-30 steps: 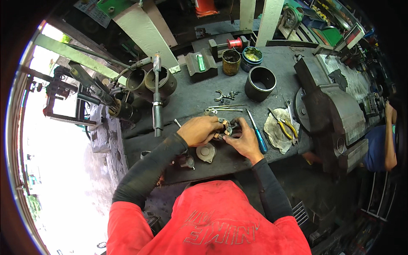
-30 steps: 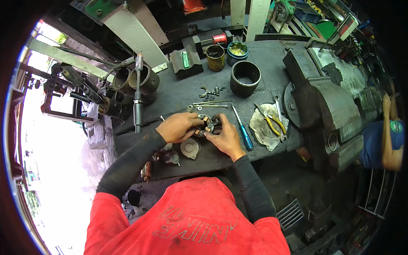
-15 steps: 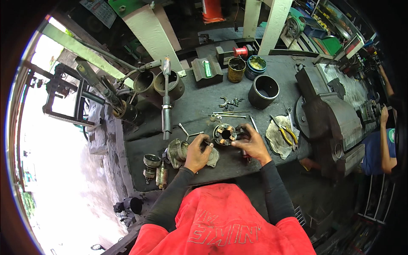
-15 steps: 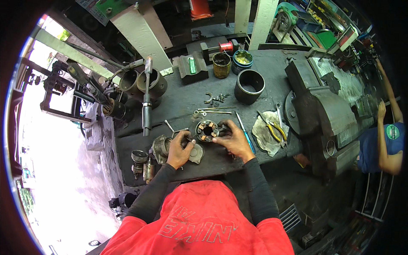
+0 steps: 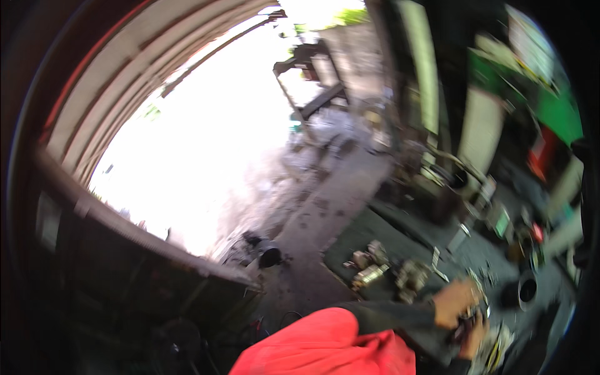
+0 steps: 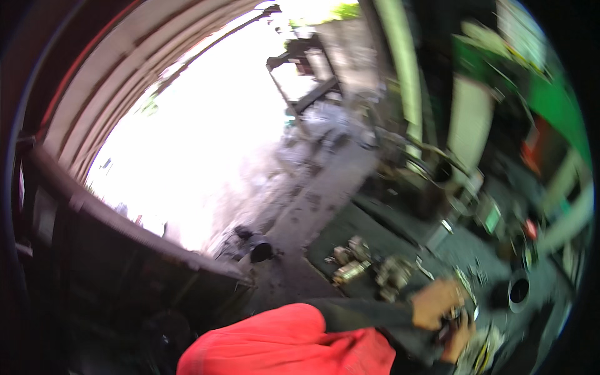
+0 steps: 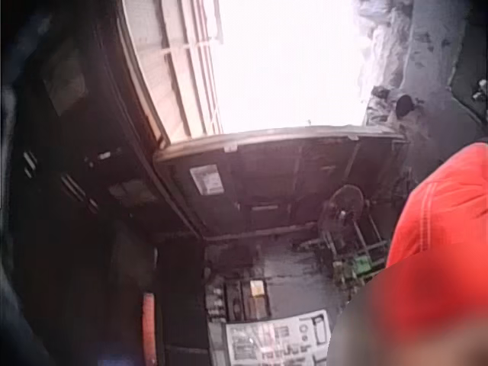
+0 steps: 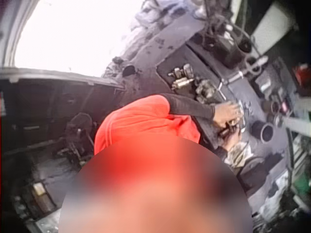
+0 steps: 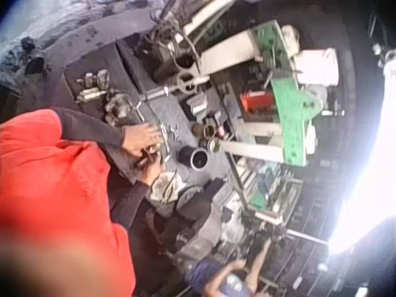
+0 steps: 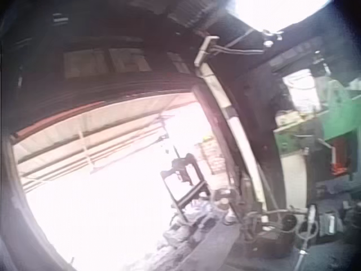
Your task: The person disassembles and reassembles small electromechanical components on a workbench. They use a T-handle wrench to loosen screws, separate housings, and then reattach parts by hand and with the wrench. The person handles multiple small metal housings, screws, and internal components throughout the process.
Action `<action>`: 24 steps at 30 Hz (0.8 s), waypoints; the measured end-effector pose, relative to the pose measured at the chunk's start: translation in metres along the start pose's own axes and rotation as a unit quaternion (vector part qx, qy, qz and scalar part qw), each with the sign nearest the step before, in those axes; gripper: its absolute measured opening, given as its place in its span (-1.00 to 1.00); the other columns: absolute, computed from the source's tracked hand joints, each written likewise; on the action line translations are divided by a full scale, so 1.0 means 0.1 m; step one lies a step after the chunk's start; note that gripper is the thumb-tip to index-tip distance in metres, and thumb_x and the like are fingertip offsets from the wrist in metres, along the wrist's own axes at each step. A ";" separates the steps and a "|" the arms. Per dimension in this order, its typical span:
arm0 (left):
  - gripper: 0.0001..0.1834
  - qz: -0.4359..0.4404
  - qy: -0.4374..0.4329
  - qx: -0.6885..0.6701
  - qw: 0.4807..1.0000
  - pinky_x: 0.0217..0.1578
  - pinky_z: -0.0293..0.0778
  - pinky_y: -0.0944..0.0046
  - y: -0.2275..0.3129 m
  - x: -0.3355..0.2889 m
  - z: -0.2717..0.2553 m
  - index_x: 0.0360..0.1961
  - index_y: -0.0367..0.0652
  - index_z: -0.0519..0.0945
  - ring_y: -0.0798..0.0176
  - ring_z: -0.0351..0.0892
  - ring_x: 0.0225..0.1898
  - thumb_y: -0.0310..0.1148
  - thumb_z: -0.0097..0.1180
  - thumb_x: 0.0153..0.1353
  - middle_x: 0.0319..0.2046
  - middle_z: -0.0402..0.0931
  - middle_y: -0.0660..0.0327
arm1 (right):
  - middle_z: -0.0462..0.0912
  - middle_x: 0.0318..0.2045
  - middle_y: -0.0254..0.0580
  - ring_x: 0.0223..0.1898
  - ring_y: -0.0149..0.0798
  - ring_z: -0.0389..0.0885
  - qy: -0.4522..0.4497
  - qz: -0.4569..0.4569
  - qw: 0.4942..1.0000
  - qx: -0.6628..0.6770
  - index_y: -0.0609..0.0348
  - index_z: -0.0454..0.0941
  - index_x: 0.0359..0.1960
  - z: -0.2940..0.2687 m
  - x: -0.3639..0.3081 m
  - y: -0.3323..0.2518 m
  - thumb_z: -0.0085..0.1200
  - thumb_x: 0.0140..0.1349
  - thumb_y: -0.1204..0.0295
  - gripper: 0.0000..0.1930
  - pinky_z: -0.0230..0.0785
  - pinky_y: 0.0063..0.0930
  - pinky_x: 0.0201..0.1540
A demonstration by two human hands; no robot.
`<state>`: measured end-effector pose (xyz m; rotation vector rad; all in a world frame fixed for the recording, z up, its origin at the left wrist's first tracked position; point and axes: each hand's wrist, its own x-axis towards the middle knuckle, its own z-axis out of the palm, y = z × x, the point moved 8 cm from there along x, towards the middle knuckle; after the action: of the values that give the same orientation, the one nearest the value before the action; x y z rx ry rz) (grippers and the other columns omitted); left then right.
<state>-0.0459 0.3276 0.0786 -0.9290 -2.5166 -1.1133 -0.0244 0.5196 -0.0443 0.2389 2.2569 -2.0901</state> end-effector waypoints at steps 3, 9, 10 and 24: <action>0.08 -0.045 -0.146 0.093 0.984 0.40 0.25 -0.18 -0.16 0.11 0.38 0.55 -0.34 0.25 -0.21 0.32 0.46 -0.30 0.45 -0.03 0.36 0.39 -0.14 | 0.67 0.08 0.13 0.03 -0.04 0.73 0.084 0.127 0.975 0.163 0.50 0.49 0.24 -0.09 0.14 0.24 0.03 0.58 0.51 -0.67 0.68 -0.08 0.10; -0.04 -0.079 -0.086 0.044 0.992 0.39 0.29 -0.08 -0.61 0.09 0.29 0.40 -0.37 0.43 -0.14 0.43 0.35 -0.33 0.44 -0.11 0.25 0.49 -0.09 | 0.61 0.16 0.13 0.07 0.03 0.72 -0.015 0.105 0.977 0.185 0.39 0.47 0.26 0.34 0.51 0.27 0.17 0.47 0.48 -0.60 0.71 -0.10 0.02; -0.03 -0.082 -0.091 0.018 0.992 0.39 0.29 -0.09 -0.61 0.08 0.32 0.38 -0.39 0.45 -0.16 0.43 0.34 -0.34 0.45 -0.16 0.25 0.50 -0.11 | 0.60 0.17 0.12 0.08 0.02 0.72 -0.013 0.112 0.977 0.181 0.36 0.49 0.23 0.35 0.51 0.28 0.19 0.44 0.49 -0.61 0.72 -0.12 -0.01; -0.22 -0.304 0.086 -0.754 0.576 0.30 0.58 -0.16 -0.92 -0.19 -0.56 0.40 -0.26 0.48 -0.13 0.65 0.24 -0.20 0.51 0.23 0.27 0.61 0.01 | 0.72 -0.15 -0.12 -0.23 -0.25 0.80 0.048 0.133 0.976 0.167 0.42 0.61 0.08 0.58 0.22 -0.35 0.20 0.53 0.42 -0.72 0.73 -0.39 -0.22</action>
<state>-0.0917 0.2314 0.0553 0.0808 -1.0779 -3.4026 -0.0550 0.4607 -0.0181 0.6318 1.7800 -2.3331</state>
